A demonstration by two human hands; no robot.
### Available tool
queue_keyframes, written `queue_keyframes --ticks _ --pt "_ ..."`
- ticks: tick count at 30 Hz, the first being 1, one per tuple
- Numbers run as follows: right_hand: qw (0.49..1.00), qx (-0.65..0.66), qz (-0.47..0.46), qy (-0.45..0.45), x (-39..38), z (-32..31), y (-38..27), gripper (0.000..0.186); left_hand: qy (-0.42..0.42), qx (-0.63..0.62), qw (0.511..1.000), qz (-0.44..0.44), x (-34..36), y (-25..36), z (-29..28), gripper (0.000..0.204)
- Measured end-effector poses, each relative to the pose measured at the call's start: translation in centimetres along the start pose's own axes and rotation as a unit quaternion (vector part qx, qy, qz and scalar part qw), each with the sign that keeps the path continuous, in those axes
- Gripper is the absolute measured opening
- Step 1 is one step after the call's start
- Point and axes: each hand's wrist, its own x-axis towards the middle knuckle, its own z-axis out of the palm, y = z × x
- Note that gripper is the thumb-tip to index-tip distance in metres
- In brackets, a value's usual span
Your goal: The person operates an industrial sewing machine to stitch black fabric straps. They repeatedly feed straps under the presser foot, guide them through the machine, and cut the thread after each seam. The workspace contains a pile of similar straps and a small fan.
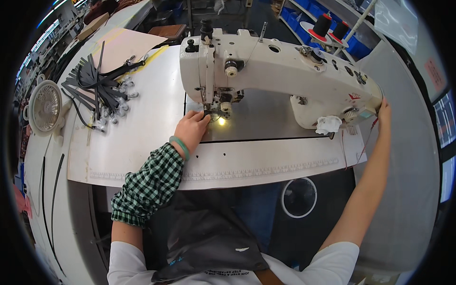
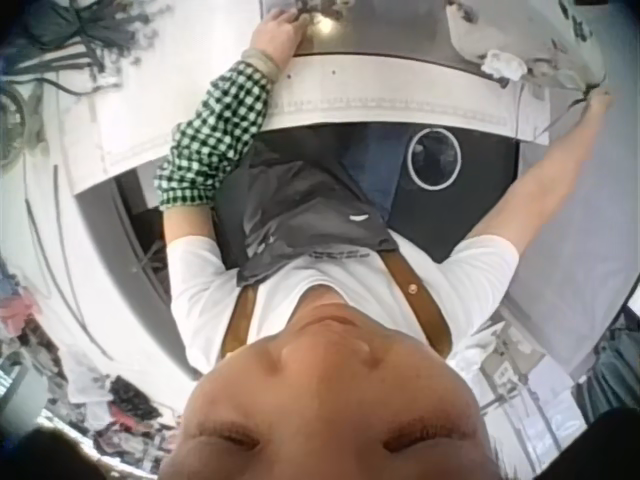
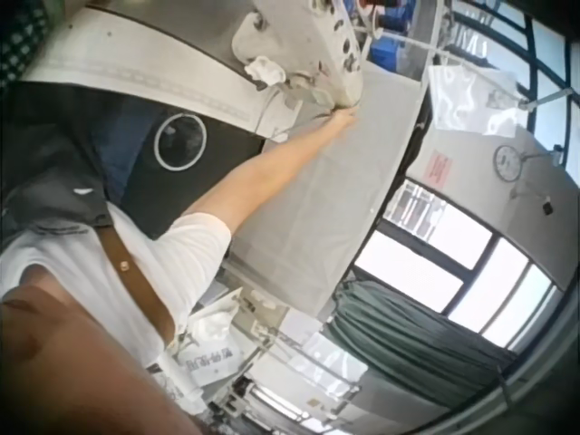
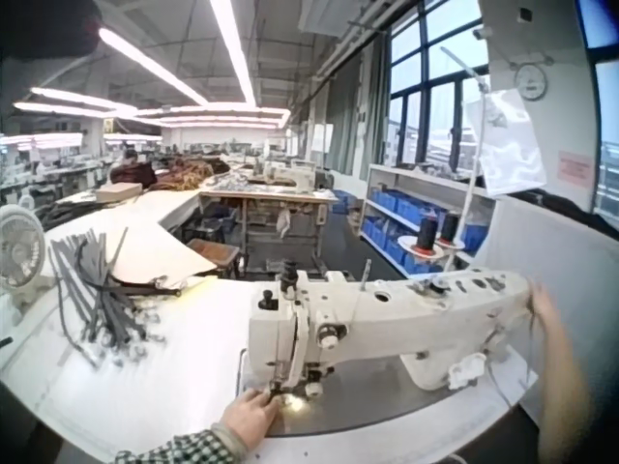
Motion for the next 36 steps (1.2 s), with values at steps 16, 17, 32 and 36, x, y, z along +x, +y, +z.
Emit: queue_keyframes --ticks 16,17,32,36 --pt "0.977 0.042 -0.119 0.175 1.5 2.2 6.9 0.053 -0.012 0.006 1.000 0.007 0.6 0.1 -0.3 0.021" --pt "0.979 0.025 -0.108 0.168 2.0 1.5 7.2 0.054 -0.016 0.002 1.000 0.007 0.7 0.2 -0.1 0.024" --pt "0.982 -0.109 -0.129 0.083 3.9 -1.8 1.4 0.053 0.005 0.010 1.000 0.013 0.5 0.1 0.2 0.021" --pt "0.998 -0.060 -0.004 -0.018 2.6 -0.9 1.1 0.053 0.000 0.026 1.000 0.013 0.2 -0.4 0.1 0.020"
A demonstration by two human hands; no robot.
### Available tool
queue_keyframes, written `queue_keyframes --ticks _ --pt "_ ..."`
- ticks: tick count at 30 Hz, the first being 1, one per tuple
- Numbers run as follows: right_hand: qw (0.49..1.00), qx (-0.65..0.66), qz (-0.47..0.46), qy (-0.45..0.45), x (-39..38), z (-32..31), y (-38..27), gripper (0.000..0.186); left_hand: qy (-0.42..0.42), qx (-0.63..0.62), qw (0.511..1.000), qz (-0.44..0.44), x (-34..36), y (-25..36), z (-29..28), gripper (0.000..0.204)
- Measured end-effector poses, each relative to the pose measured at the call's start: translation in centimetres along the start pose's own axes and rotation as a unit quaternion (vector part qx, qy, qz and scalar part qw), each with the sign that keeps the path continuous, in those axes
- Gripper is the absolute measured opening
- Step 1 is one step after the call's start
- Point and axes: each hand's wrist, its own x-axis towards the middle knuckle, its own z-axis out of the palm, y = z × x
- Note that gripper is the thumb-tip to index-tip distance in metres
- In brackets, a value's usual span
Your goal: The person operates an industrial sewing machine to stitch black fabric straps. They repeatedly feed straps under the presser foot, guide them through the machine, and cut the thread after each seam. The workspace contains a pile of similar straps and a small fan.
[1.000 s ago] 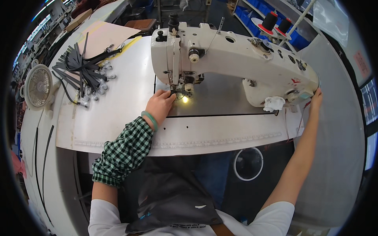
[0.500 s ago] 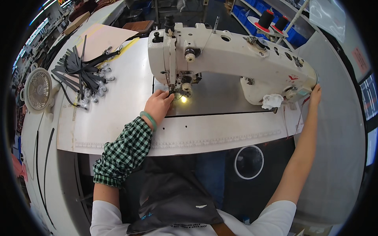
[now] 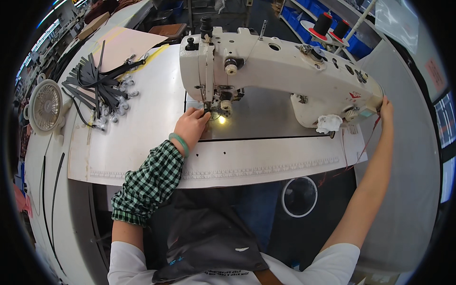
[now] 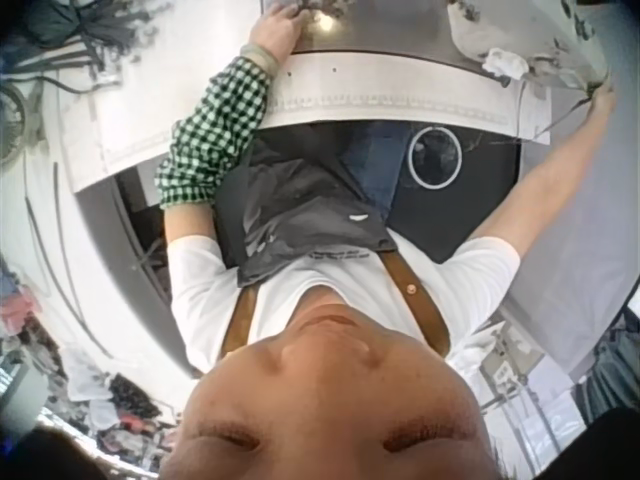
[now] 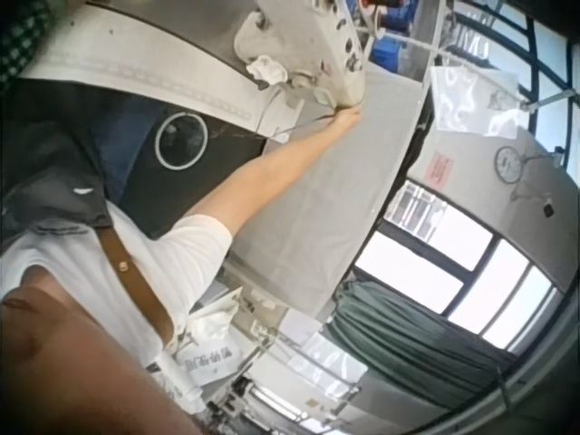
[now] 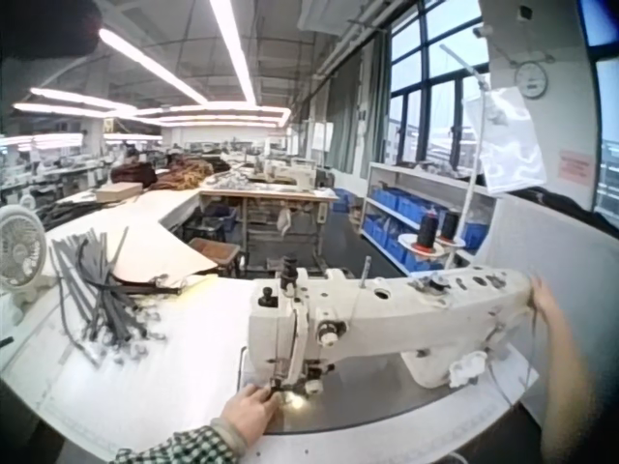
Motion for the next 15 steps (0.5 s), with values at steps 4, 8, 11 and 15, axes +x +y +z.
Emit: queue_keyframes --ticks 4,8,11,15 --pt "0.996 0.071 -0.036 0.052 -1.0 1.3 1.3 0.051 -0.017 -0.004 1.000 -0.004 0.1 0.1 -0.2 0.021" --pt "0.983 0.086 -0.081 0.144 -0.6 2.1 4.3 0.055 -0.007 -0.017 1.000 -0.001 0.5 0.3 0.2 0.020" --pt "0.987 0.108 -0.060 0.104 -0.6 2.2 4.3 0.057 -0.005 -0.015 1.000 -0.004 0.3 0.2 0.1 0.019" --pt "0.988 0.087 -0.081 0.097 -1.0 1.7 3.1 0.059 -0.016 0.003 1.000 -0.006 0.3 0.3 -0.1 0.018"
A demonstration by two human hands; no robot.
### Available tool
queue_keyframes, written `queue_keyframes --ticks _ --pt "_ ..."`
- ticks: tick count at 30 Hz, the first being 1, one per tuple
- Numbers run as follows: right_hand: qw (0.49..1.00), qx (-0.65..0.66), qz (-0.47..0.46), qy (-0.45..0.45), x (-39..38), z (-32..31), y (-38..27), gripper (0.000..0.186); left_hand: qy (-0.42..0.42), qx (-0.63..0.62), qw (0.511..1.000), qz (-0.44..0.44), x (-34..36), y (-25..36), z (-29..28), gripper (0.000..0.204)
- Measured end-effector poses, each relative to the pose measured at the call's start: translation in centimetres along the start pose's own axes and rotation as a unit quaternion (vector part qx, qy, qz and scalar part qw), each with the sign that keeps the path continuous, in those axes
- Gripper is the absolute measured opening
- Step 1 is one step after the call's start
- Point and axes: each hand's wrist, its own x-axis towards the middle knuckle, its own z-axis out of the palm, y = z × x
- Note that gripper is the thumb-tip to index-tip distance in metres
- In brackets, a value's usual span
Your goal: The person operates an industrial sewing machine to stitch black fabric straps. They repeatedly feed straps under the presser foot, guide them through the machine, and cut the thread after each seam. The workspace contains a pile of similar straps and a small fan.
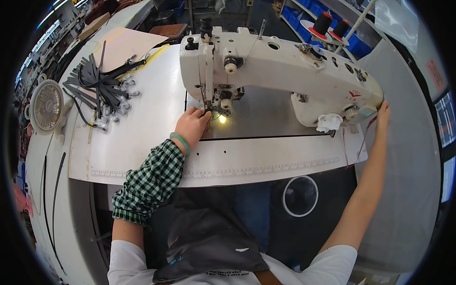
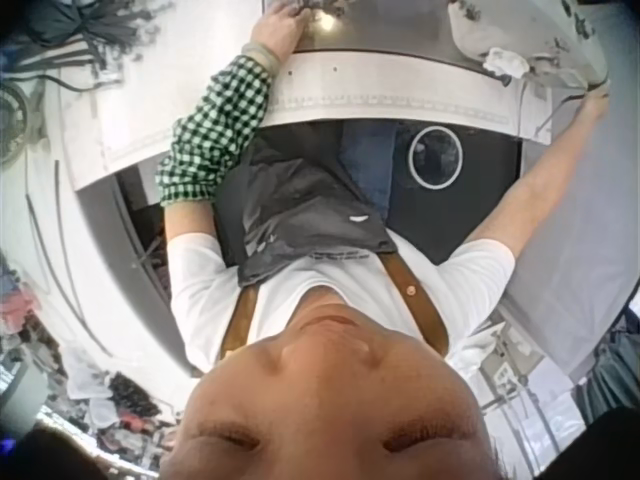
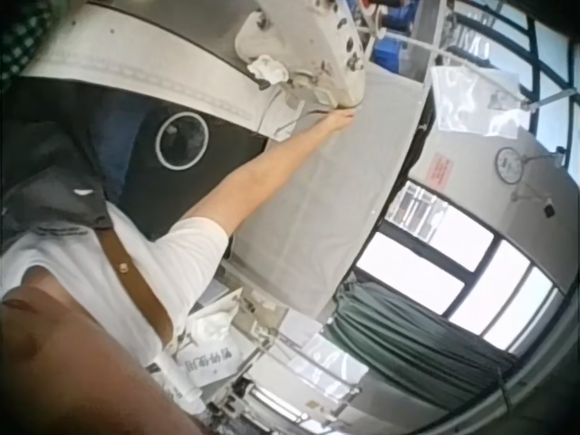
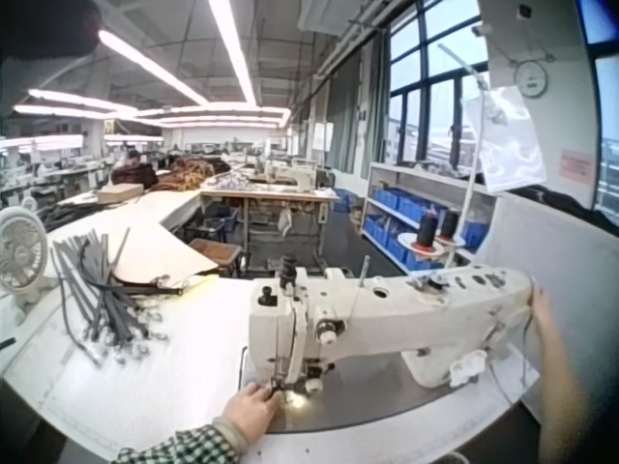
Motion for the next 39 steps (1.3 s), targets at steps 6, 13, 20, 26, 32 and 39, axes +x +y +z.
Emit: queue_keyframes --ticks 6,13,20,26,32,39 --pt "0.993 -0.098 -0.067 0.015 1.4 -0.6 -2.4 0.057 -0.023 0.002 1.000 -0.014 0.2 0.1 0.0 0.022" --pt "0.992 0.067 0.076 -0.073 -1.5 0.4 -2.2 0.052 0.007 0.014 1.000 0.005 -0.1 -0.4 -0.1 0.017" --pt "0.986 0.159 0.054 0.006 -3.0 1.4 -0.3 0.052 -0.015 0.021 1.000 -0.005 0.1 -0.1 -0.1 0.022" --pt "0.999 0.006 0.029 -0.017 -1.0 -0.2 -2.5 0.053 0.002 0.017 1.000 0.019 0.1 -0.5 0.0 0.017" --pt "0.991 0.122 0.053 -0.005 -3.3 0.7 1.6 0.055 0.006 0.015 0.999 0.034 0.2 -0.2 0.3 0.015" --pt "0.989 0.119 0.061 0.060 -2.2 0.3 1.7 0.055 -0.004 0.020 0.999 0.029 0.5 -0.1 0.0 0.019"
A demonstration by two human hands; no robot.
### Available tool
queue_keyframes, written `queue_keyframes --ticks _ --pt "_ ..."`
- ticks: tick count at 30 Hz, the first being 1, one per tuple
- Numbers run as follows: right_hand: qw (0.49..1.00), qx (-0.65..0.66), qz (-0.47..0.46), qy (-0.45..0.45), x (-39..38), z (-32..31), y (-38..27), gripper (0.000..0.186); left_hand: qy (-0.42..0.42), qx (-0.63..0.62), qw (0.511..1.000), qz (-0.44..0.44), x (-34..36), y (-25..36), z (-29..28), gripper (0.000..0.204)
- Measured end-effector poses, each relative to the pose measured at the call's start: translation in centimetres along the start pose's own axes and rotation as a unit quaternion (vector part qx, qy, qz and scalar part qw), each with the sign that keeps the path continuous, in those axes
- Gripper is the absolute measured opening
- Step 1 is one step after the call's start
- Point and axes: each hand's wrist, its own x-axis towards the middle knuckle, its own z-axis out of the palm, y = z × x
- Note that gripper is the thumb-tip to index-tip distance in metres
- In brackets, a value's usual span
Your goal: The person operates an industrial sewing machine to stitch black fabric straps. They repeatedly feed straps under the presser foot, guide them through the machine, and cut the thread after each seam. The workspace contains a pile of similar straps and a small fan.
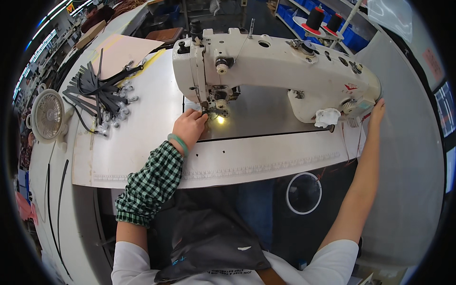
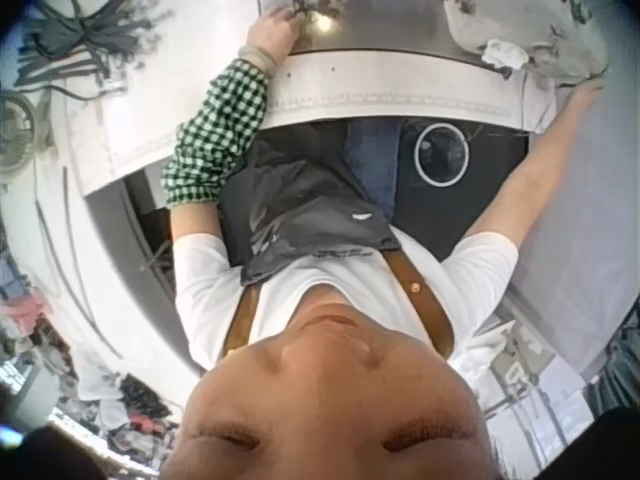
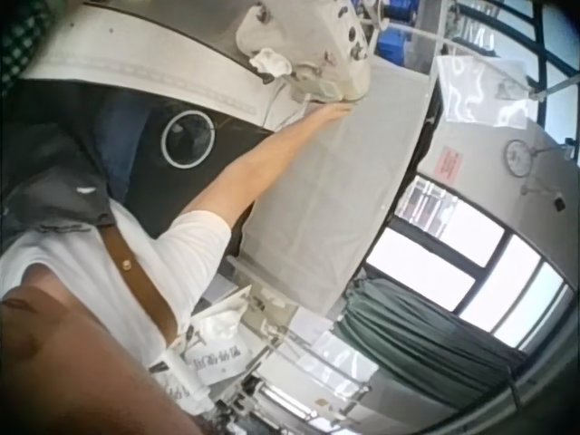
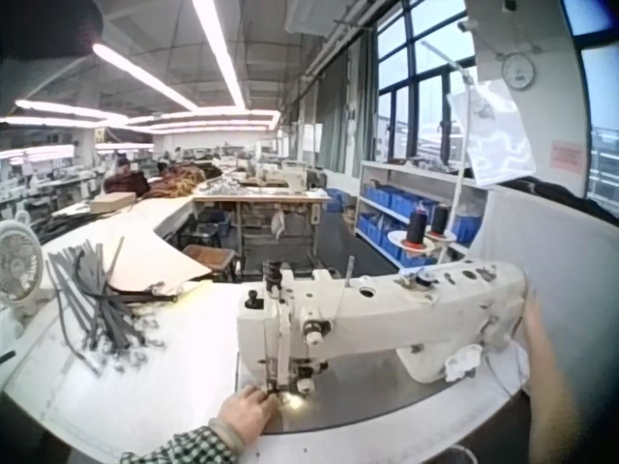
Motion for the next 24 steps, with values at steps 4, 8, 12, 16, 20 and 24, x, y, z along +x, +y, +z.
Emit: queue_keyframes --ticks 4,8,12,16,20,24 --pt "0.996 -0.066 -0.032 -0.053 0.1 1.8 -3.6 0.053 0.006 -0.007 1.000 -0.020 -0.6 -0.4 -0.5 0.016" --pt "0.992 -0.074 -0.007 -0.103 0.3 1.3 -1.6 0.052 -0.006 -0.001 1.000 -0.025 -0.6 -0.5 0.0 0.016" --pt "0.994 -0.088 -0.042 -0.045 -0.4 -1.8 4.7 0.054 0.001 -0.015 1.000 -0.015 0.6 0.3 0.3 0.019" --pt "0.993 0.117 -0.011 -0.011 -5.2 3.0 1.5 0.052 0.036 0.003 0.999 -0.026 -1.0 -0.4 -0.7 0.017" --pt "0.974 0.223 0.004 -0.033 -3.5 2.3 1.0 0.050 0.030 0.024 0.999 -0.008 -0.5 0.3 -0.8 0.022" --pt "0.998 0.010 0.028 -0.061 0.3 0.6 0.7 0.048 -0.012 0.036 0.999 0.011 -0.4 -0.1 -1.4 0.025"
